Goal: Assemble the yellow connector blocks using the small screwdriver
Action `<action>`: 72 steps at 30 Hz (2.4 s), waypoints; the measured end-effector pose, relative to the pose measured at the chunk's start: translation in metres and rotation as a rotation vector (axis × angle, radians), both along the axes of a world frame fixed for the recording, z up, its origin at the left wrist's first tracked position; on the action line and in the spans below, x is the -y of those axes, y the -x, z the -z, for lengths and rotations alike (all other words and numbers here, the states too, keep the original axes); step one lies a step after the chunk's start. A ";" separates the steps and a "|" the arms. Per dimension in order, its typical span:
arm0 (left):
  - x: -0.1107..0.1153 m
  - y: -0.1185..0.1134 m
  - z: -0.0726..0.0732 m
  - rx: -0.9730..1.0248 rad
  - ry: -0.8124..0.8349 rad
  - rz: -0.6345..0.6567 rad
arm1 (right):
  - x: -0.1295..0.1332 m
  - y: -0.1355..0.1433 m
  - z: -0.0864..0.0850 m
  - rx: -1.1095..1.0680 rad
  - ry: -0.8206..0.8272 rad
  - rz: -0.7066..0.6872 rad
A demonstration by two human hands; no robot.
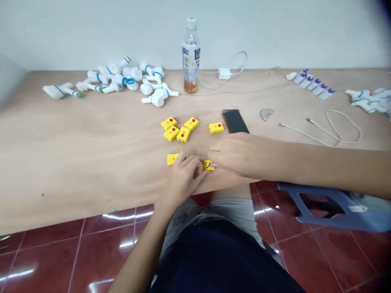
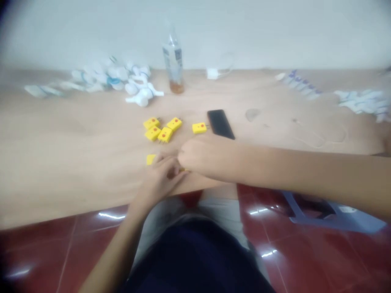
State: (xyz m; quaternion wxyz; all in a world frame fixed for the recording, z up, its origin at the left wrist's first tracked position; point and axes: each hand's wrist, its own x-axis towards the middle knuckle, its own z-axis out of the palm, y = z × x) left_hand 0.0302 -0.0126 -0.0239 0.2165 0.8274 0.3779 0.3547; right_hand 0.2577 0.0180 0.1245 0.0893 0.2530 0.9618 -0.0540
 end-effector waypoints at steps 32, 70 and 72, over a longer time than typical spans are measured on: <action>0.001 0.000 -0.003 -0.003 -0.009 -0.011 | -0.014 0.012 -0.009 -0.198 0.328 0.157; 0.000 0.000 0.000 0.004 0.021 0.005 | -0.026 -0.001 0.002 -0.253 0.338 0.304; 0.000 0.000 0.000 0.004 0.012 0.009 | -0.027 -0.002 0.005 -0.257 0.344 0.285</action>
